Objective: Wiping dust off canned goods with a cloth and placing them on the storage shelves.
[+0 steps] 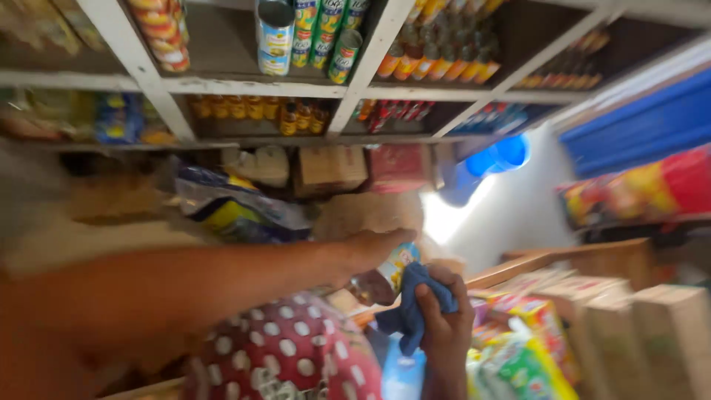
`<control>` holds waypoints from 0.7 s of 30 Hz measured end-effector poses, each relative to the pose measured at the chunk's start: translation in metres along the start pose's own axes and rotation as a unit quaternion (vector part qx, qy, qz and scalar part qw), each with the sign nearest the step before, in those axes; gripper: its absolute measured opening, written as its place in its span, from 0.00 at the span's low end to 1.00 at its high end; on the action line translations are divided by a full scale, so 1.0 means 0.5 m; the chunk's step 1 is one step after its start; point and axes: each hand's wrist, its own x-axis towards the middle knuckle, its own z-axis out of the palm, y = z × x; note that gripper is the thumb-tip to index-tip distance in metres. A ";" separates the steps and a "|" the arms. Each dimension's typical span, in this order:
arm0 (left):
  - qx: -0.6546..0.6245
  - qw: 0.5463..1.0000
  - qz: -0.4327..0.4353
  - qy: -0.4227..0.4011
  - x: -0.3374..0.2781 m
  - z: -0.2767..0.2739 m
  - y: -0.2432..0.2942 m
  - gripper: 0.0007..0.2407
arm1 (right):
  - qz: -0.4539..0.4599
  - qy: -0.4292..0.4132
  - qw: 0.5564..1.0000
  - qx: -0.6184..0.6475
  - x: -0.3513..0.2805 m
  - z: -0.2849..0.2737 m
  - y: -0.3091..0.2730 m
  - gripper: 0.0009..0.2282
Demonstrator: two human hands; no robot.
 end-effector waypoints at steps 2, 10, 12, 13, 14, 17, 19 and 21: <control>0.085 0.996 -0.006 0.005 -0.028 0.026 0.048 0.25 | -0.041 0.025 0.999 -0.016 0.013 -0.020 0.002 0.14; 0.142 0.977 0.048 0.153 -0.075 0.080 0.098 0.28 | -0.053 0.088 0.995 0.015 0.009 -0.036 0.015 0.24; 0.046 0.987 0.059 0.141 -0.030 0.040 0.042 0.24 | -0.027 0.083 0.996 0.029 0.025 -0.010 0.011 0.19; -0.065 0.989 0.068 0.111 -0.007 0.021 0.004 0.23 | 0.007 0.074 0.997 0.021 0.020 -0.005 0.012 0.14; -0.053 0.989 0.062 0.126 0.014 0.007 0.000 0.23 | 0.012 0.075 0.996 0.040 0.040 0.016 0.016 0.14; -0.124 0.983 0.057 0.123 0.048 -0.027 -0.085 0.19 | -0.107 0.100 0.975 -0.168 0.015 0.063 0.020 0.14; -0.200 0.965 0.094 0.145 0.059 -0.048 -0.122 0.22 | -0.125 -0.069 0.973 -0.180 -0.013 0.096 0.006 0.17; -0.212 0.964 0.075 0.139 0.071 -0.069 -0.152 0.22 | -0.107 -0.062 0.971 -0.205 0.007 0.101 0.031 0.15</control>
